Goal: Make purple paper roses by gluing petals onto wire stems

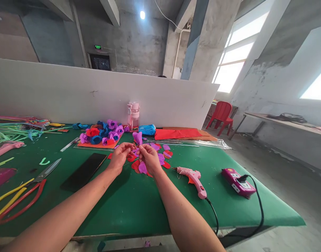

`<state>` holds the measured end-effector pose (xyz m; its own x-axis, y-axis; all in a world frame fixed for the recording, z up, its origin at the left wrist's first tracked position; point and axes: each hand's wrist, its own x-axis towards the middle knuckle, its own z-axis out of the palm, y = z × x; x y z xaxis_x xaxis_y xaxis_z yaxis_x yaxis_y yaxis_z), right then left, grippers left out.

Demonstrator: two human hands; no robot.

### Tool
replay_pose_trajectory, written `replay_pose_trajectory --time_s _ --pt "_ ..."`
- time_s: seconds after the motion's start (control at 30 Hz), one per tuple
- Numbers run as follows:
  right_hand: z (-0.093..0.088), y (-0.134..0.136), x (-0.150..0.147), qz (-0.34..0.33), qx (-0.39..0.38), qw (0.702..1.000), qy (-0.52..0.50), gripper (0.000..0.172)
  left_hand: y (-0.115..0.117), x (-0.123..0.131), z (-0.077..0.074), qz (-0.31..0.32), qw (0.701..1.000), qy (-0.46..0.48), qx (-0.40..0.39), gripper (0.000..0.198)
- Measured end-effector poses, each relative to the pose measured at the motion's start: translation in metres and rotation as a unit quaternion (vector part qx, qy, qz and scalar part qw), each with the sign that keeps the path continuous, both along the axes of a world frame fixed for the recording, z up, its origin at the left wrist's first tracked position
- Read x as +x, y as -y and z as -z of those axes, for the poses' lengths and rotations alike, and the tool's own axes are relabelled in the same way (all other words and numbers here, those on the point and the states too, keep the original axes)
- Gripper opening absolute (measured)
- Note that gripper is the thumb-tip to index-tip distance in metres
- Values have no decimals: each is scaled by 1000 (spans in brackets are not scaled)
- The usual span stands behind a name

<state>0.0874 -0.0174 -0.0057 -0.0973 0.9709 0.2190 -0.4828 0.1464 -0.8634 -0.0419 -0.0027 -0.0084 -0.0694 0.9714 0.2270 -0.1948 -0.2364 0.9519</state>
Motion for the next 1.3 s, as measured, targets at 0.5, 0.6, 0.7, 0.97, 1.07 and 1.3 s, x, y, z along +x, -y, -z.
replay_pose_trajectory --time_s 0.5,0.6,0.7,0.97,1.07,1.3 --pt "11 -2 -10 10 3 997 76 35 5 6 -6 115 985 132 -9 34" --pt "10 -2 -11 5 -1 997 75 35 4 7 -5 108 986 129 -9 34" --pt "10 -2 -10 8 0 995 98 35 3 6 -7 102 987 125 16 33" --pt "13 -6 7 181 69 956 222 36 5 -3 -22 41 989 64 124 29" --pt "4 6 8 195 86 953 217 33 7 -3 -23 52 987 57 139 27" --pt "-39 65 37 176 126 942 256 31 8 -6 -25 69 989 82 106 31"
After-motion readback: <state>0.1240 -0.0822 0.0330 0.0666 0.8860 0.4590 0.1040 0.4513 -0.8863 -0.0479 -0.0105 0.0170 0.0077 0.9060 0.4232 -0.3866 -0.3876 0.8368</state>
